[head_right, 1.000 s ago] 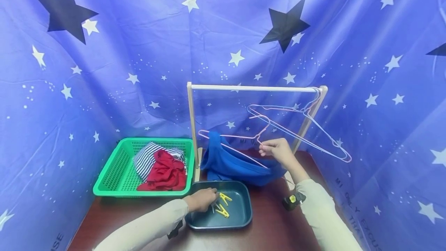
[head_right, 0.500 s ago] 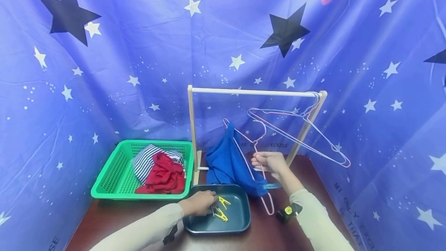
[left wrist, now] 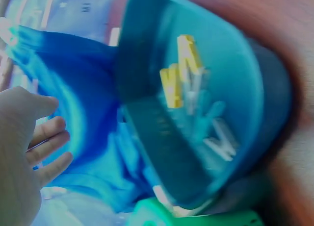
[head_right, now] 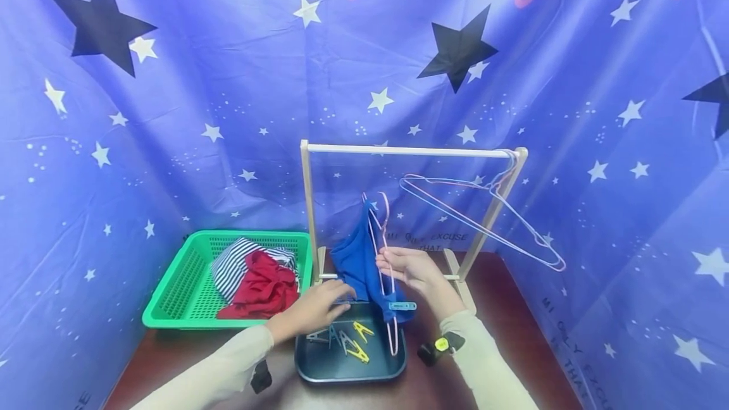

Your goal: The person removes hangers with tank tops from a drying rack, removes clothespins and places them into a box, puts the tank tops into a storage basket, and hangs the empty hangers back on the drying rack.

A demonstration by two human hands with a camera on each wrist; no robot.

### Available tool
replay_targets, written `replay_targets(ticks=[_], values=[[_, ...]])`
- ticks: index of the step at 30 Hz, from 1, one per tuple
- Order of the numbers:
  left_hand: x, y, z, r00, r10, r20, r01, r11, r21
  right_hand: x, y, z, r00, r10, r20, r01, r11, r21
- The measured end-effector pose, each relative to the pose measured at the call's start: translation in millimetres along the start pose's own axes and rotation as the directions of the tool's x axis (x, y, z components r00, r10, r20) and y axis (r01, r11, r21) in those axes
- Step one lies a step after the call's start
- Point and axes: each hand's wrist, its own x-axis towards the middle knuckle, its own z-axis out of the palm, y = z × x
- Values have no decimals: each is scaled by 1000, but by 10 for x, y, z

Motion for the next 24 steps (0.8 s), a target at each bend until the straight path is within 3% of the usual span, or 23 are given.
replay_targets(ticks=[6,13,19,24], values=[[56,106,-247,991,22,-128,-31,997,-68,113,7,123,999,-29,-22,29,999,-26],[192,282,-443,979,107,-171,-117,992,-46,188,6,231,998,-54,-23,53,998,-32],[311,452,-528,939,254,-232,-258,966,12,194,49,316,998,-57,0,57,994,-96],[367,546,-554,920,336,-202,-329,942,65,194,51,385,998,-18,61,24,994,-106]])
